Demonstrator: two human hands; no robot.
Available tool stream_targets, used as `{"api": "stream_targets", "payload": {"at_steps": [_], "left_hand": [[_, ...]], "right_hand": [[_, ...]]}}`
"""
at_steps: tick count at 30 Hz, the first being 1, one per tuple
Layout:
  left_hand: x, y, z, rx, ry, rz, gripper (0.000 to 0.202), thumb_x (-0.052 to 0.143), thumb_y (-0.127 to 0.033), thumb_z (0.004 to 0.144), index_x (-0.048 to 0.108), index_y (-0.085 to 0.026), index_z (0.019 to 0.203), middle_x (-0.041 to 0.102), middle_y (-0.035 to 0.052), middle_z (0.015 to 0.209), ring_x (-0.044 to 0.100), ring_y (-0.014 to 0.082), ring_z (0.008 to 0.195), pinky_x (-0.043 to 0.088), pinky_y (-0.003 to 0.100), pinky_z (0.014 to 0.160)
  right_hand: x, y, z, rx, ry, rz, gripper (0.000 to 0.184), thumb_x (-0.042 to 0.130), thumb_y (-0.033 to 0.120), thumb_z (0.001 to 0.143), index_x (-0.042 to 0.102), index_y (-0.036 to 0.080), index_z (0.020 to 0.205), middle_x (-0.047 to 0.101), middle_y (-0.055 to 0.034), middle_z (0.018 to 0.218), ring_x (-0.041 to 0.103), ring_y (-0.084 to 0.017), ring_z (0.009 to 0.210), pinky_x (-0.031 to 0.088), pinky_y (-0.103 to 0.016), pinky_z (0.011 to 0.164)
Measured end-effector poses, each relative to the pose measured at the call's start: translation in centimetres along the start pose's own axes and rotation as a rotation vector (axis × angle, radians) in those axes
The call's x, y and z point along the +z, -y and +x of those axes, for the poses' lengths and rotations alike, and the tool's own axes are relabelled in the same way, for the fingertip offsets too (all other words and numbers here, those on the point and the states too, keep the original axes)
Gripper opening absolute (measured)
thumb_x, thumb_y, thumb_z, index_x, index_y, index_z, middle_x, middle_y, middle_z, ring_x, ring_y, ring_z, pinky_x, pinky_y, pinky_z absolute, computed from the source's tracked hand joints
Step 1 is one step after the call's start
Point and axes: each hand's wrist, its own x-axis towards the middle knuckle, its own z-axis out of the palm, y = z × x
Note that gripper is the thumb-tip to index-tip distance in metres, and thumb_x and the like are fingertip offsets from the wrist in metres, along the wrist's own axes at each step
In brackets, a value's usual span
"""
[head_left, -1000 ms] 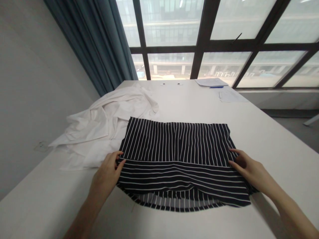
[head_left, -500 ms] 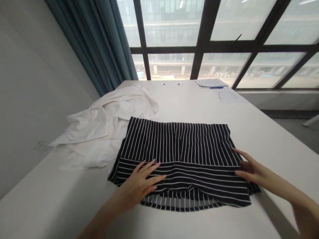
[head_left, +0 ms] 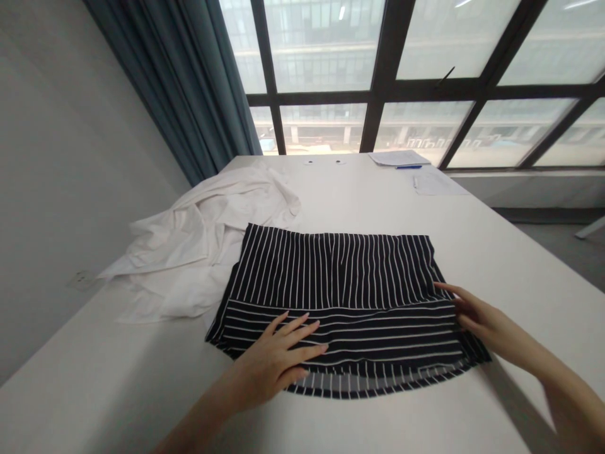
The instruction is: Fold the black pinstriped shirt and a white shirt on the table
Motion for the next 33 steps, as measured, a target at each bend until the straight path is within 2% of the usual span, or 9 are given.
{"api": "stream_targets", "payload": {"at_steps": [4, 7, 12, 15, 18, 21, 25, 30, 33], "left_hand": [[-0.4, -0.4, 0.1, 0.001, -0.020, 0.013, 0.051, 0.056, -0.026, 0.095, 0.041, -0.036, 0.143, 0.041, -0.0004, 0.152, 0.032, 0.0238, 0.143, 0.025, 0.052, 0.117], [-0.9, -1.0, 0.8, 0.036, -0.035, 0.032, 0.049, 0.057, -0.030, 0.095, 0.044, -0.029, 0.142, 0.046, 0.0031, 0.149, 0.035, 0.0241, 0.142, 0.026, 0.050, 0.117], [-1.5, -2.0, 4.0, 0.210, -0.100, 0.050, 0.054, 0.051, -0.044, 0.096, 0.040, -0.020, 0.144, 0.047, 0.0080, 0.148, 0.036, 0.0240, 0.141, 0.023, 0.047, 0.118], [-1.3, -2.1, 6.5, 0.295, -0.092, 0.054, 0.054, 0.044, -0.047, 0.099, 0.036, -0.022, 0.147, 0.041, 0.0064, 0.152, 0.030, 0.0216, 0.144, 0.019, 0.046, 0.120], [-0.6, -2.0, 8.2, 0.338, -0.019, 0.048, 0.051, 0.039, -0.047, 0.100, 0.035, -0.027, 0.147, 0.035, 0.0036, 0.156, 0.025, 0.0200, 0.146, 0.014, 0.045, 0.121], [0.1, -1.7, 8.7, 0.324, 0.041, 0.015, 0.051, 0.038, -0.048, 0.100, 0.032, -0.032, 0.148, 0.032, 0.0023, 0.157, 0.022, 0.0198, 0.147, 0.013, 0.046, 0.121], [0.3, -1.7, 8.5, 0.311, 0.054, -0.048, 0.049, 0.040, -0.048, 0.100, 0.035, -0.035, 0.147, 0.030, 0.0026, 0.158, 0.025, 0.0235, 0.146, 0.016, 0.050, 0.119], [-1.6, -1.6, 8.5, 0.266, 0.125, -0.211, 0.051, 0.036, -0.052, 0.100, 0.030, -0.037, 0.149, 0.027, -0.0014, 0.159, 0.021, 0.0207, 0.148, 0.013, 0.048, 0.121], [-3.1, 0.4, 9.6, 0.158, 0.086, -0.279, 0.051, 0.025, -0.052, 0.102, 0.028, -0.036, 0.150, 0.027, -0.0029, 0.159, 0.020, 0.0179, 0.148, 0.019, 0.043, 0.120]], "right_hand": [[-0.1, 0.6, 0.8, 0.199, -0.071, 0.215, 0.061, 0.049, 0.058, 0.083, 0.051, 0.023, 0.133, 0.072, -0.0110, 0.097, 0.070, -0.026, 0.087, 0.060, -0.036, 0.071], [0.0, 1.2, 2.1, 0.257, -0.100, 0.321, 0.062, 0.053, 0.061, 0.082, 0.051, 0.023, 0.131, 0.071, -0.0124, 0.104, 0.069, -0.028, 0.094, 0.060, -0.039, 0.078], [0.6, 0.9, 6.0, 0.254, -0.140, 0.378, 0.067, 0.068, 0.047, 0.075, 0.047, 0.025, 0.135, 0.066, -0.0132, 0.117, 0.067, -0.028, 0.101, 0.059, -0.041, 0.084], [0.9, 0.6, 8.9, 0.255, -0.200, 0.375, 0.065, 0.073, 0.036, 0.069, 0.053, 0.024, 0.129, 0.069, -0.0102, 0.106, 0.069, -0.026, 0.091, 0.059, -0.039, 0.079], [1.2, 0.7, 11.4, 0.219, -0.298, 0.443, 0.057, 0.071, 0.030, 0.068, 0.059, 0.025, 0.124, 0.070, -0.0054, 0.094, 0.068, -0.021, 0.080, 0.058, -0.034, 0.071], [1.3, 0.5, 13.3, 0.210, -0.416, 0.439, 0.051, 0.068, 0.029, 0.071, 0.062, 0.023, 0.121, 0.070, -0.0033, 0.084, 0.066, -0.018, 0.071, 0.056, -0.031, 0.065], [1.3, -0.4, 14.9, 0.271, -0.472, 0.376, 0.045, 0.068, 0.038, 0.074, 0.066, 0.016, 0.113, 0.070, -0.0083, 0.081, 0.065, -0.021, 0.071, 0.056, -0.033, 0.062], [1.2, -0.9, 16.2, 0.269, -0.475, 0.375, 0.055, 0.076, 0.033, 0.068, 0.063, 0.015, 0.118, 0.072, -0.0105, 0.088, 0.068, -0.023, 0.080, 0.057, -0.035, 0.071], [1.2, -0.8, 16.8, 0.249, -0.487, 0.374, 0.052, 0.075, 0.032, 0.068, 0.064, 0.014, 0.116, 0.072, -0.0115, 0.089, 0.068, -0.023, 0.079, 0.058, -0.036, 0.074]]}}
